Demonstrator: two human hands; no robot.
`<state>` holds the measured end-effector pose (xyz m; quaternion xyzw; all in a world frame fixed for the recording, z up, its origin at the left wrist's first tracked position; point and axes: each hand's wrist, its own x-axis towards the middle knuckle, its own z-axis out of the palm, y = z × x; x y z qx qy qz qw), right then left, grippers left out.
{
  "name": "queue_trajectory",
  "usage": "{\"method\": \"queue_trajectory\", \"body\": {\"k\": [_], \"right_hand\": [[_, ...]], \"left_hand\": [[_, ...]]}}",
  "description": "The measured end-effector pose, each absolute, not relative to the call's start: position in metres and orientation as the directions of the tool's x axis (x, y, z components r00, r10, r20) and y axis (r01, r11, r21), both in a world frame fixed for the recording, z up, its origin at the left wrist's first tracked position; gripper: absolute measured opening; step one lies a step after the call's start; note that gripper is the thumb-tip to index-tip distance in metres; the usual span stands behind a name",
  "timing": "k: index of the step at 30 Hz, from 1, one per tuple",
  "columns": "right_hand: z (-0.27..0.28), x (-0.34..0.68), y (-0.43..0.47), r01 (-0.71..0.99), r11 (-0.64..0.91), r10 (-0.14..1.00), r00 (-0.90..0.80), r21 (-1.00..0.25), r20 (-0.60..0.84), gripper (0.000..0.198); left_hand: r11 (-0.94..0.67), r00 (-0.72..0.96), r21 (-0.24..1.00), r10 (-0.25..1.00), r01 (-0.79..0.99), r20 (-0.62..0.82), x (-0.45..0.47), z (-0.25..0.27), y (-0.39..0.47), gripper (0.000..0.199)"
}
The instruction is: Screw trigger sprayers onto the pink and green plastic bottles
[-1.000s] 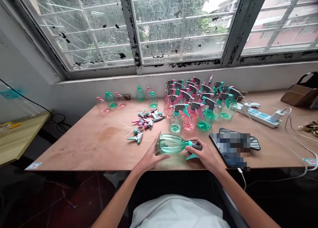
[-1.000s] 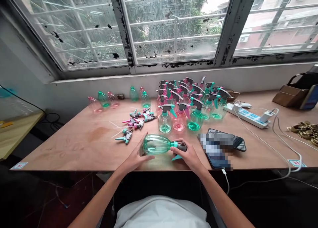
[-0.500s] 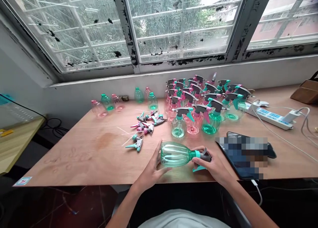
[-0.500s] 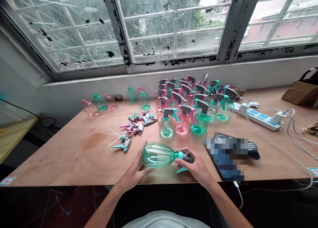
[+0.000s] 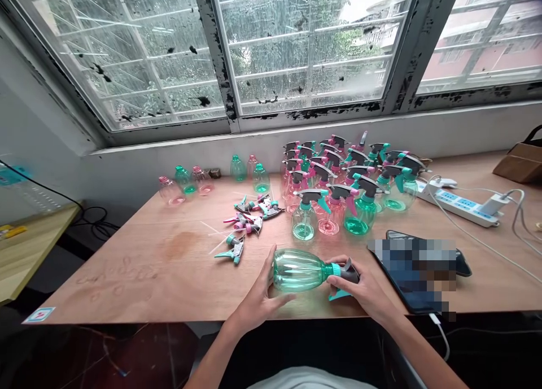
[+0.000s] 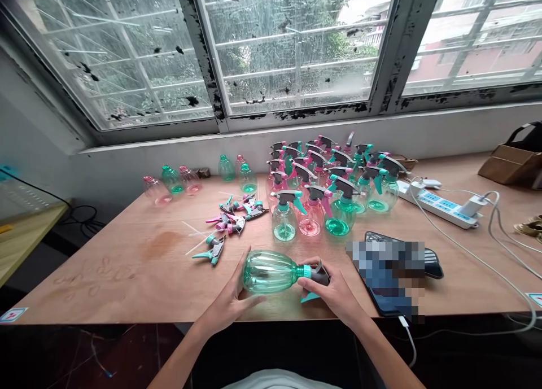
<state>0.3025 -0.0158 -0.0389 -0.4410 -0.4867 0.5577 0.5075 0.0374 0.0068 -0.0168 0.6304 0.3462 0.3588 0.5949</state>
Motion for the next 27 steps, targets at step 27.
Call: {"method": "queue_trajectory", "body": {"k": [27], "right_hand": [[-0.032,0.3,-0.017,-0.097,-0.024,0.996,-0.087,-0.995,-0.016,0.031]], "left_hand": [[-0.057,0.47,0.994,0.883,0.098,0.005,0.032,-0.024,0.009,0.1]]}}
